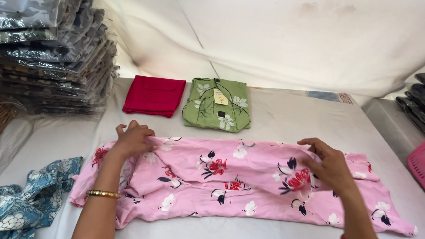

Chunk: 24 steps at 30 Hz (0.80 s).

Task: The person folds a pink floral garment and then a blue floral garment on a white surface. They smooth the fabric, fold the sides inward, and fold the garment in half before placing it on a stack.

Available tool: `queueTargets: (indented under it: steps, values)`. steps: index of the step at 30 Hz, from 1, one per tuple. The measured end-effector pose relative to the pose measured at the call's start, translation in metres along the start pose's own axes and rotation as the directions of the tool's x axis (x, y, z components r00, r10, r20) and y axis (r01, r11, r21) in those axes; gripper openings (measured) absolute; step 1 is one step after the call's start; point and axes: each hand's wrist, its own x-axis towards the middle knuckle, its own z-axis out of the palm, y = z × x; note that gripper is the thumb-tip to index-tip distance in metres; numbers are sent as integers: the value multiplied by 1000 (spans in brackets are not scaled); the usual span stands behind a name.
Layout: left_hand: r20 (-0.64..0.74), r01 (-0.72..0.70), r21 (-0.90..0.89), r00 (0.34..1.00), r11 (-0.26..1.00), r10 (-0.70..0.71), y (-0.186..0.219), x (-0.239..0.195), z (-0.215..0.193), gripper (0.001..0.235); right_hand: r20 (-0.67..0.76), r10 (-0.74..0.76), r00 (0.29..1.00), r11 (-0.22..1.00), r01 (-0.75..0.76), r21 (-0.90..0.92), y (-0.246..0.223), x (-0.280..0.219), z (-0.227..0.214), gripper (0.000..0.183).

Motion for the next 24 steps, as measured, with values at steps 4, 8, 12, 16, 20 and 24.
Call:
queueTargets:
  steps: [4, 8, 12, 16, 20, 24]
  values:
    - [-33, 31, -119, 999, 992, -35, -34, 6, 21, 40, 197, 91, 976, 986, -61, -155, 32, 23, -18, 50]
    - [-129, 49, -334, 987, 941, -97, -75, 25, 76, 39, 80, 0, 997, 969, 19, -245, 137, 67, 12, 46]
    - [-213, 15, -363, 972, 932, -98, -98, 35, 106, 44, -32, 18, 999, 967, -26, -253, 173, 76, 31, 32]
    - [-227, -3, -336, 971, 942, -78, -95, 35, 105, 46, -163, 94, 982, 978, -121, -168, 189, 78, 36, 23]
    - [-262, 36, -271, 959, 962, -110, -75, 23, 85, 49, -337, 123, 933, 989, -144, -37, 193, 84, 45, 23]
    - [-255, 42, -210, 962, 977, -96, -70, 21, 78, 56, -347, 127, 929, 972, -187, -143, 177, 83, 50, 23]
